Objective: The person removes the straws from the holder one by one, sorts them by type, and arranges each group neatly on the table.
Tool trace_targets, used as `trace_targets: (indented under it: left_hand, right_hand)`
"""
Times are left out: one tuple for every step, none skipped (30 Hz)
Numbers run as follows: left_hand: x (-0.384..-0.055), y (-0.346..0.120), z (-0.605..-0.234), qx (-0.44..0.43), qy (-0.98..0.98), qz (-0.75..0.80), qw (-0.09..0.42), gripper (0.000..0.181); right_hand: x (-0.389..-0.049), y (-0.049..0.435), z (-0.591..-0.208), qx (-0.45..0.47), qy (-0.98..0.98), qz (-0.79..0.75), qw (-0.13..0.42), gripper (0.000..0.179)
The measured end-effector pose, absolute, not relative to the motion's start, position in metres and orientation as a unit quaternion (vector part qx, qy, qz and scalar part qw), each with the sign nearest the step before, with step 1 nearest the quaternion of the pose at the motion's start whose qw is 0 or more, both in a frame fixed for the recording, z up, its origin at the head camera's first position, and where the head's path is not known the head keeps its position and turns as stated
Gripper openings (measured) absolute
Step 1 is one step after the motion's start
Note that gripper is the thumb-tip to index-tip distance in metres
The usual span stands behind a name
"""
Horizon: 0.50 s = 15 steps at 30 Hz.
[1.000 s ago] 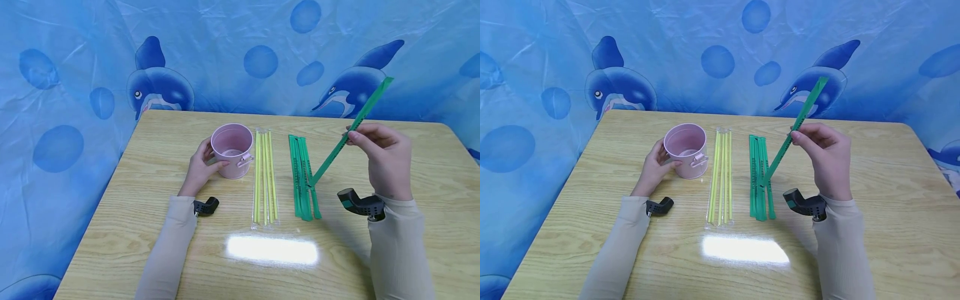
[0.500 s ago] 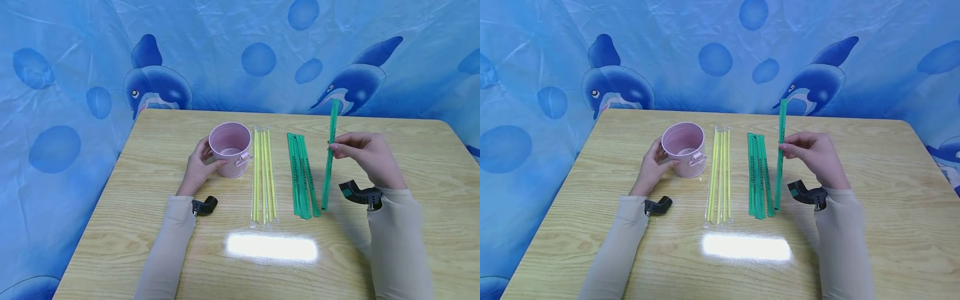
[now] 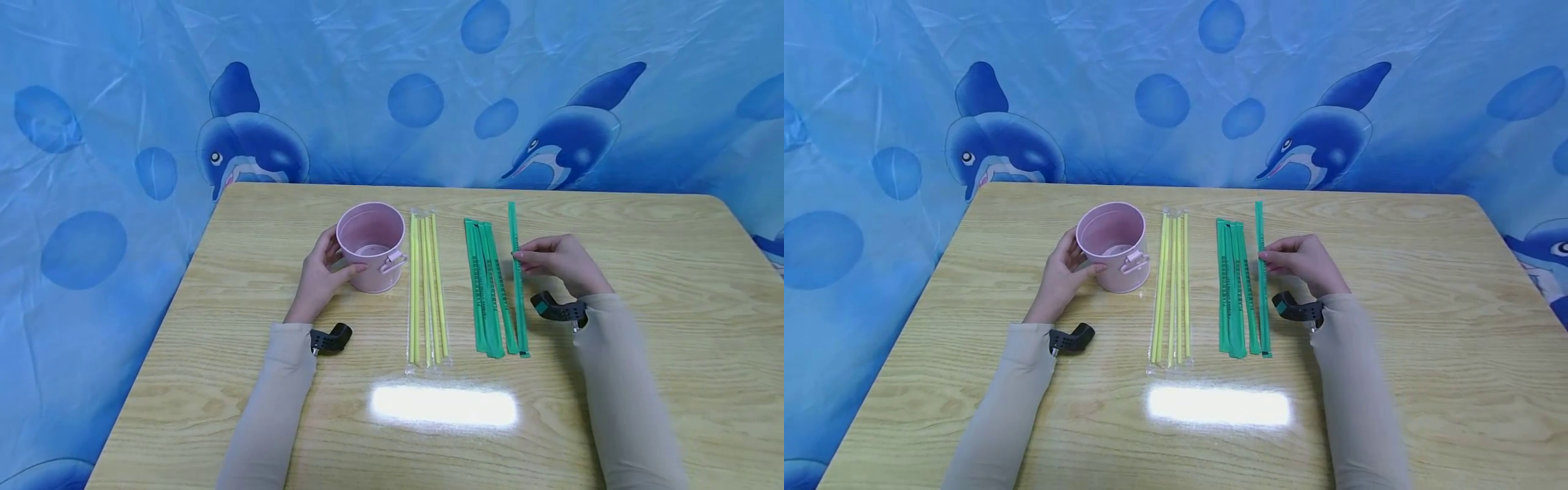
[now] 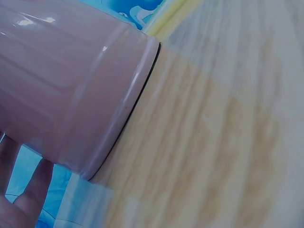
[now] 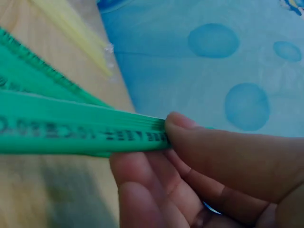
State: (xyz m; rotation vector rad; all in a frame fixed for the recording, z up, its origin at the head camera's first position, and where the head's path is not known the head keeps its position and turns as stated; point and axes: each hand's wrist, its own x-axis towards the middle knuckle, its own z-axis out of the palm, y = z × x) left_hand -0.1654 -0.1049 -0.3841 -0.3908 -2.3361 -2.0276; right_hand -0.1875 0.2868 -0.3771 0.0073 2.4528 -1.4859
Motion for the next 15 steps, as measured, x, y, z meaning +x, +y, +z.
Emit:
trace_targets:
  left_hand:
    - [-0.165, -0.105, -0.385, -0.125, -0.749, -0.651, 0.013, 0.072]
    - [-0.166, -0.106, -0.386, -0.123, -0.749, -0.651, 0.014, 0.072]
    - [-0.165, -0.106, -0.386, -0.122, -0.749, -0.651, 0.015, 0.072]
    - [-0.166, -0.107, -0.389, -0.119, -0.748, -0.653, 0.015, 0.072]
    - [-0.167, -0.108, -0.393, -0.117, -0.747, -0.655, 0.014, 0.073]
    - [-0.169, -0.109, -0.397, -0.115, -0.746, -0.656, 0.013, 0.074]
    - [-0.17, -0.11, -0.4, -0.114, -0.744, -0.658, 0.011, 0.074]
    - [-0.171, -0.111, -0.404, -0.114, -0.743, -0.66, 0.009, 0.075]
    - [-0.172, -0.113, -0.408, -0.116, -0.742, -0.661, 0.006, 0.076]
    - [-0.174, -0.115, -0.412, -0.121, -0.741, -0.66, 0.002, 0.076]
    - [-0.174, -0.117, -0.414, -0.129, -0.744, -0.656, -0.002, 0.076]
    - [-0.174, -0.119, -0.415, -0.135, -0.744, -0.654, -0.01, 0.078]
    - [-0.174, -0.122, -0.415, -0.14, -0.747, -0.65, -0.02, 0.081]
    - [-0.175, -0.125, -0.416, -0.141, -0.752, -0.643, -0.031, 0.087]
    - [-0.175, -0.128, -0.415, -0.146, -0.758, -0.634, -0.04, 0.092]
  right_hand:
    - [-0.19, 0.286, -0.381, 0.007, 0.846, -0.514, 0.141, 0.042]
    - [-0.191, 0.285, -0.385, 0.01, 0.846, -0.513, 0.145, 0.043]
    - [-0.193, 0.284, -0.387, 0.012, 0.847, -0.51, 0.149, 0.043]
    - [-0.194, 0.283, -0.39, 0.015, 0.849, -0.505, 0.154, 0.043]
    - [-0.195, 0.281, -0.392, 0.018, 0.852, -0.499, 0.157, 0.044]
    - [-0.195, 0.28, -0.394, 0.021, 0.855, -0.493, 0.158, 0.043]
    - [-0.195, 0.278, -0.396, 0.025, 0.858, -0.487, 0.16, 0.042]
    - [-0.195, 0.277, -0.397, 0.03, 0.861, -0.483, 0.16, 0.04]
    - [-0.195, 0.275, -0.397, 0.036, 0.864, -0.476, 0.16, 0.039]
    - [-0.195, 0.274, -0.398, 0.04, 0.867, -0.471, 0.159, 0.038]
    - [-0.194, 0.273, -0.398, 0.044, 0.869, -0.466, 0.158, 0.037]
    - [-0.194, 0.272, -0.399, 0.046, 0.875, -0.457, 0.154, 0.036]
    - [-0.194, 0.272, -0.399, 0.048, 0.88, -0.448, 0.148, 0.037]
    - [-0.193, 0.273, -0.398, 0.051, 0.885, -0.441, 0.14, 0.038]
    - [-0.193, 0.275, -0.398, 0.053, 0.892, -0.43, 0.128, 0.04]
